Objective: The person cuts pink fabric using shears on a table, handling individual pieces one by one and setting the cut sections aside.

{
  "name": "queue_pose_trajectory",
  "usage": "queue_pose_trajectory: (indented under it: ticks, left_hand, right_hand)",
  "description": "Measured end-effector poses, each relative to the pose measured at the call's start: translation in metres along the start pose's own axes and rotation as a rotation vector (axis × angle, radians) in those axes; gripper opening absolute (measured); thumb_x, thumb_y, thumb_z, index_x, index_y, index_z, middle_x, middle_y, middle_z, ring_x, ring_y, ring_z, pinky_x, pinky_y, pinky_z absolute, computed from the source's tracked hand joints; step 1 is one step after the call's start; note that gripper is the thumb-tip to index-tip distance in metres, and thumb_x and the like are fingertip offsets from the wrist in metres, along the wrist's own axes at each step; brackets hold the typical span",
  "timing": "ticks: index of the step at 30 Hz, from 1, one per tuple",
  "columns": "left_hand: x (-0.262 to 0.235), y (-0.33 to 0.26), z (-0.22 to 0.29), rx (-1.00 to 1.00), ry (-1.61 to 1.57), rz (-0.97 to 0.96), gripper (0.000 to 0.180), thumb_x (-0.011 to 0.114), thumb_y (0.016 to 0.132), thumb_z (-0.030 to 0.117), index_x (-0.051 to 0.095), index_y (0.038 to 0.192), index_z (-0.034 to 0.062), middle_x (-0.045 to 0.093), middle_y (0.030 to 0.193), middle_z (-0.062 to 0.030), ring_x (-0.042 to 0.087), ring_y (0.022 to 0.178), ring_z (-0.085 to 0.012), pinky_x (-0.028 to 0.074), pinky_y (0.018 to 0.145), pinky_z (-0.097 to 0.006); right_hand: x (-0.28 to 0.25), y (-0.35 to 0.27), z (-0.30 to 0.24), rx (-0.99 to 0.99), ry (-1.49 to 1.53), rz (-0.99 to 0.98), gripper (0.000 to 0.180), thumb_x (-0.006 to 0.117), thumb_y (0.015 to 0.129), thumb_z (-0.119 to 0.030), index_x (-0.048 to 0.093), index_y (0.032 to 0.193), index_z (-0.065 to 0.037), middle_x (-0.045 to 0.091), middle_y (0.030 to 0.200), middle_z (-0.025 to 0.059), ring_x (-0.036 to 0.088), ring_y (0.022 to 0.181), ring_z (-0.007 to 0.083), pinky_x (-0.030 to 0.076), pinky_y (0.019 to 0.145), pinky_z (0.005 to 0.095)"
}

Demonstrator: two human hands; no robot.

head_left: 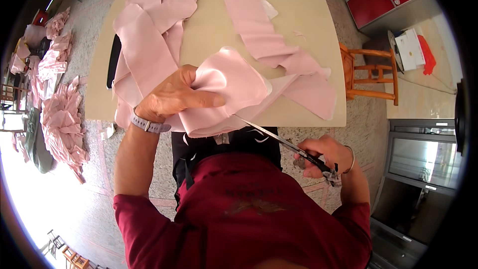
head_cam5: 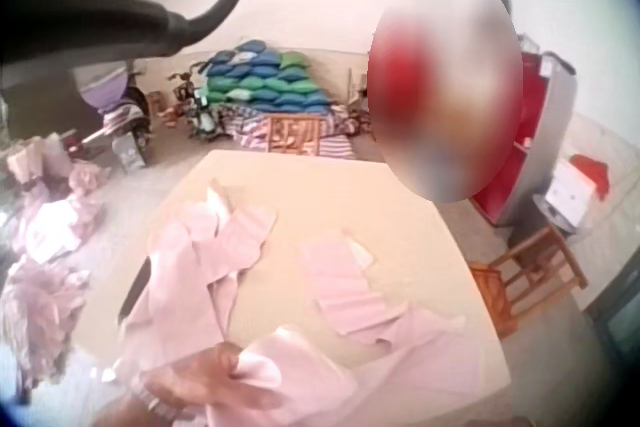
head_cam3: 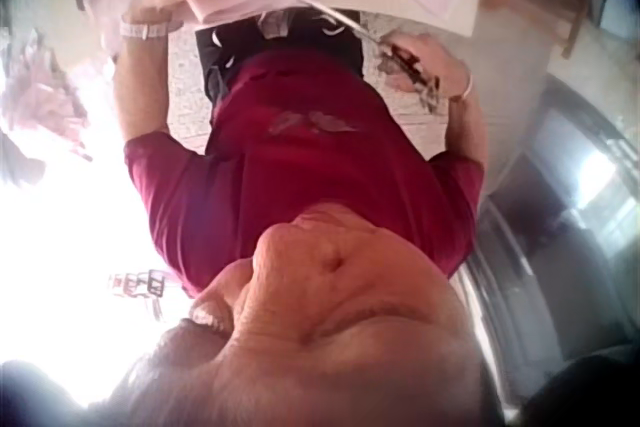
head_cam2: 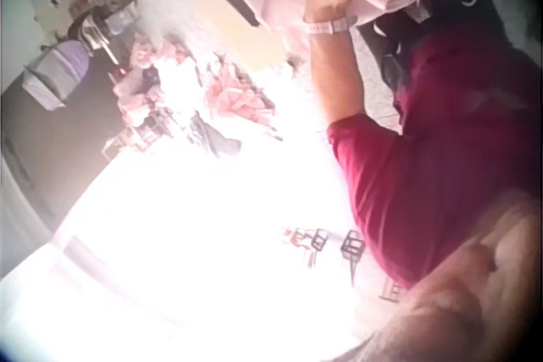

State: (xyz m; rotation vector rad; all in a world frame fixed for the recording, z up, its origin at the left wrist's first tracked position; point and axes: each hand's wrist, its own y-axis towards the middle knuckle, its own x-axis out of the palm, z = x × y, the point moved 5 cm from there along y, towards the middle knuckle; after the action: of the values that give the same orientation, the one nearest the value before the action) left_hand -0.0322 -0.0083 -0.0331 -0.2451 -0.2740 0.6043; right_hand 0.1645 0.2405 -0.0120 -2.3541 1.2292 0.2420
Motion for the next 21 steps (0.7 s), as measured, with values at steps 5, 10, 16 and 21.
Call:
queue_pose_trajectory:
  ticks: [5, 10, 16, 21]
  left_hand:
    - [0.004, -0.002, 0.006, 0.025, 0.103, -0.063, 0.025, 0.077, 0.08, 0.014, 0.071, 0.1, 0.0004, 0.069, 0.088, 0.0013, 0.059, 0.081, -0.0069, 0.049, 0.074, -0.026]
    - [0.005, -0.001, 0.006, 0.057, 0.113, -0.065, 0.025, 0.076, 0.081, 0.014, 0.07, 0.1, -0.0006, 0.069, 0.088, 0.0007, 0.059, 0.081, -0.0071, 0.048, 0.074, -0.026]
    - [0.004, 0.001, 0.006, 0.072, 0.129, -0.084, 0.027, 0.076, 0.08, 0.016, 0.07, 0.101, -0.0013, 0.068, 0.087, 0.0006, 0.058, 0.08, -0.0075, 0.048, 0.073, -0.026]
    - [0.003, 0.001, 0.003, 0.061, 0.127, -0.091, 0.027, 0.076, 0.08, 0.016, 0.071, 0.1, -0.0008, 0.068, 0.087, 0.0008, 0.058, 0.08, -0.0075, 0.048, 0.073, -0.026]
  right_hand:
    - [-0.005, 0.006, -0.007, 0.022, -0.031, -0.011, 0.037, 0.076, 0.077, -0.025, 0.061, 0.105, -0.006, 0.052, 0.056, 0.0053, 0.049, 0.047, 0.017, 0.038, 0.048, 0.0307]
    - [-0.007, 0.01, -0.013, 0.04, -0.109, -0.031, 0.033, 0.075, 0.078, -0.023, 0.061, 0.104, -0.007, 0.048, 0.055, 0.0057, 0.048, 0.047, 0.0173, 0.037, 0.048, 0.0311]
    - [-0.011, 0.013, -0.017, 0.061, -0.105, -0.065, 0.029, 0.072, 0.08, -0.021, 0.062, 0.103, -0.007, 0.046, 0.053, 0.0054, 0.046, 0.046, 0.0174, 0.037, 0.047, 0.0317]
    - [-0.01, 0.013, -0.011, 0.046, -0.165, -0.067, 0.033, 0.073, 0.08, -0.022, 0.063, 0.106, -0.005, 0.047, 0.049, 0.0026, 0.046, 0.041, 0.0156, 0.035, 0.046, 0.029]
